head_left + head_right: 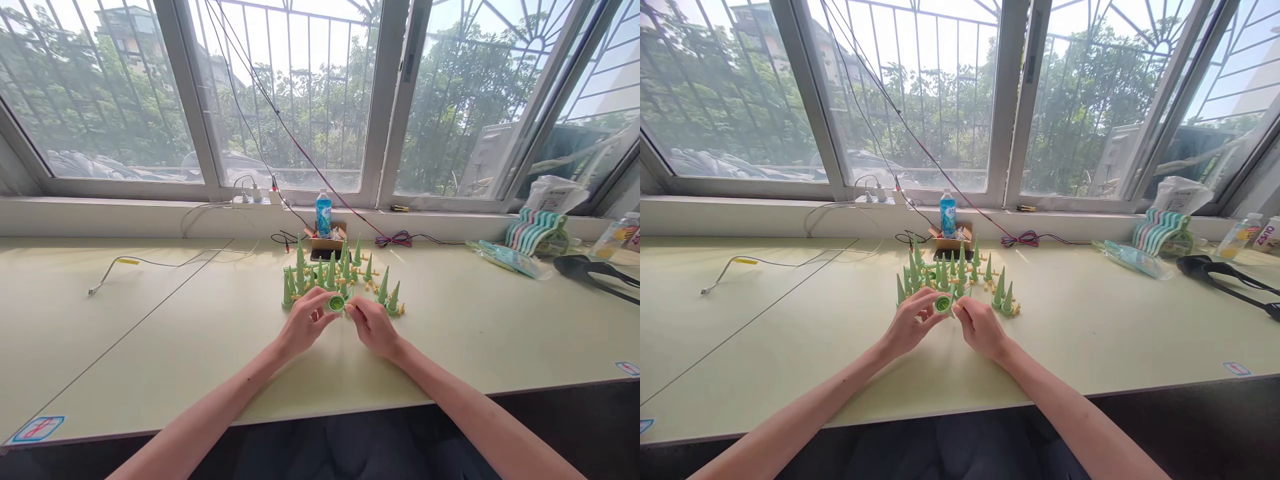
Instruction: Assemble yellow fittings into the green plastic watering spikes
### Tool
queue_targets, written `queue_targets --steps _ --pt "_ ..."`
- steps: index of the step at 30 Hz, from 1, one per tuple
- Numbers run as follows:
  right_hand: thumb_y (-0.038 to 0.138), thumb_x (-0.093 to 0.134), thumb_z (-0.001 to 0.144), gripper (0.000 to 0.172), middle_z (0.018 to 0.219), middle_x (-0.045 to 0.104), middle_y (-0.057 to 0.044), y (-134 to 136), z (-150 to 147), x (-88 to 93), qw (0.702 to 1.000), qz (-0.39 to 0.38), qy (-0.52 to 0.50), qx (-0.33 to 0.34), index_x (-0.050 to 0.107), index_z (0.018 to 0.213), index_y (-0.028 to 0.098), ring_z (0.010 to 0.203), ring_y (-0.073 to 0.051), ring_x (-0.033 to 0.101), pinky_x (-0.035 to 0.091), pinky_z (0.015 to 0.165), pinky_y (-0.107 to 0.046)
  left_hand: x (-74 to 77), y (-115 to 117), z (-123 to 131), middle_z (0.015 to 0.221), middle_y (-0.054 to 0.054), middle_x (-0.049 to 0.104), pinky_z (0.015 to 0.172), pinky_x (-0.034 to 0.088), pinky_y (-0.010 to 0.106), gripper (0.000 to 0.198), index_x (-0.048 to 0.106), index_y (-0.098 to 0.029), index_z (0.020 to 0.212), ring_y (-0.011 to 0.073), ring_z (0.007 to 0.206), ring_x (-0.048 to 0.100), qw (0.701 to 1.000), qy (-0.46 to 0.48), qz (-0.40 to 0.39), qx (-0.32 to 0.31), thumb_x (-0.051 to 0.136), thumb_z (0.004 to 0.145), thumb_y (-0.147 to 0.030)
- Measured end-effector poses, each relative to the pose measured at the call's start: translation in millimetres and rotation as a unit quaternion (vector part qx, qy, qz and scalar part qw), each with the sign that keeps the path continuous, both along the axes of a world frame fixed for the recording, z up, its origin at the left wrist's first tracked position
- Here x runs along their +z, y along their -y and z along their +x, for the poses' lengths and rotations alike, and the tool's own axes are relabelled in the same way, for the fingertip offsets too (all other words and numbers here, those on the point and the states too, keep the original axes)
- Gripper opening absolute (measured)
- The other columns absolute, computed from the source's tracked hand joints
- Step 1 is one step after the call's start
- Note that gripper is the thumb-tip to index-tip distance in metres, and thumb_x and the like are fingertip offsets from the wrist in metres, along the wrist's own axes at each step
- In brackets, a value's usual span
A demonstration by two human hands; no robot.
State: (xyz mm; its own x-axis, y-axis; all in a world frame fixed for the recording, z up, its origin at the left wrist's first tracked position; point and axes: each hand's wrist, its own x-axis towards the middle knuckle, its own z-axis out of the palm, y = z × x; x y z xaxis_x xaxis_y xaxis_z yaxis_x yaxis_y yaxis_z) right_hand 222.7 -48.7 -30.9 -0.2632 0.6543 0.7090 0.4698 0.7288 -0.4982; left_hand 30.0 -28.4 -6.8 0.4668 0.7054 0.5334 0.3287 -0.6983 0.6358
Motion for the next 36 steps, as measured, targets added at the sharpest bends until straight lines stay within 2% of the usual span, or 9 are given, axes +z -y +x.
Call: queue_targets --steps 5,9,12,15,17,26,33,36 --pt "0.028 0.038 0.101 0.028 0.061 0.043 0.002 0.7 -0.8 2.1 0.999 0.020 -0.010 -0.033 0.044 0.074 0.021 0.052 -0.012 0.038 0.033 0.051 -0.025 1.8 0.4 3.2 0.093 0.004 0.057 0.051 0.044 0.022 0.030 0.064 -0.020 0.102 0.0096 0.060 0.047 0.996 0.037 -0.075 0.017 0.064 0.084 -0.045" --pt "0.029 0.038 0.101 0.028 0.061 0.042 0.002 0.4 -0.3 2.9 0.997 0.037 -0.016 -0.060 0.044 0.074 0.021 0.052 -0.012 0.037 0.032 0.051 -0.025 6.1 0.6 3.4 0.071 0.000 0.054 0.047 0.039 0.021 0.036 0.061 -0.016 0.082 0.0083 0.052 0.046 0.985 0.079 -0.154 -0.010 0.059 0.086 -0.051" --pt "0.028 0.037 0.101 0.028 0.063 0.042 0.002 -0.3 0.5 1.4 0.997 0.041 -0.006 -0.063 0.044 0.075 0.021 0.054 -0.013 0.038 0.033 0.053 -0.025 9.5 0.5 2.4 0.060 0.000 0.050 0.042 0.036 0.022 0.054 0.061 -0.013 0.071 0.0078 0.044 0.043 0.961 0.102 -0.254 -0.048 0.045 0.089 -0.062" --pt "0.027 0.037 0.101 0.026 0.067 0.047 0.000 -0.5 1.1 -0.8 0.998 0.041 0.018 -0.039 0.045 0.077 0.021 0.057 -0.013 0.039 0.034 0.055 -0.025 9.8 -0.3 1.2 0.059 0.003 0.052 0.041 0.036 0.022 0.070 0.064 -0.011 0.069 0.0099 0.046 0.046 0.928 0.101 -0.348 -0.083 0.034 0.089 -0.071" --pt "0.026 0.036 0.101 0.024 0.069 0.049 -0.001 -0.3 1.4 -2.0 0.998 0.043 0.036 -0.021 0.045 0.078 0.021 0.057 -0.013 0.040 0.034 0.055 -0.026 9.1 -0.3 0.7 0.060 0.004 0.054 0.041 0.035 0.022 0.073 0.065 -0.010 0.070 0.0103 0.048 0.046 0.913 0.091 -0.387 -0.098 0.033 0.087 -0.073" --pt "0.026 0.035 0.101 0.025 0.070 0.052 -0.001 0.2 2.8 -3.4 0.998 0.039 0.050 -0.004 0.045 0.079 0.021 0.057 -0.013 0.041 0.035 0.054 -0.026 15.8 6.7 0.2 0.072 0.005 0.056 0.042 0.034 0.019 0.064 0.063 -0.011 0.079 0.0108 0.055 0.046 0.887 0.086 -0.435 -0.129 0.044 0.084 -0.071" --pt "0.026 0.035 0.101 0.025 0.070 0.053 -0.001 0.8 1.6 -1.1 0.998 0.035 0.043 0.012 0.044 0.078 0.021 0.058 -0.014 0.045 0.036 0.056 -0.026 13.2 5.0 -3.1 0.077 0.006 0.056 0.042 0.034 0.019 0.054 0.059 -0.012 0.080 0.0098 0.056 0.047 0.886 0.095 -0.427 -0.150 0.051 0.085 -0.066" --pt "0.025 0.037 0.101 0.024 0.068 0.052 0.000 0.7 1.2 -1.0 0.998 0.040 0.042 0.015 0.043 0.077 0.021 0.057 -0.013 0.043 0.035 0.055 -0.025 14.1 4.5 -5.1 0.076 0.003 0.051 0.042 0.035 0.019 0.049 0.056 -0.013 0.081 0.0102 0.058 0.048 0.890 0.093 -0.420 -0.153 0.056 0.083 -0.062"
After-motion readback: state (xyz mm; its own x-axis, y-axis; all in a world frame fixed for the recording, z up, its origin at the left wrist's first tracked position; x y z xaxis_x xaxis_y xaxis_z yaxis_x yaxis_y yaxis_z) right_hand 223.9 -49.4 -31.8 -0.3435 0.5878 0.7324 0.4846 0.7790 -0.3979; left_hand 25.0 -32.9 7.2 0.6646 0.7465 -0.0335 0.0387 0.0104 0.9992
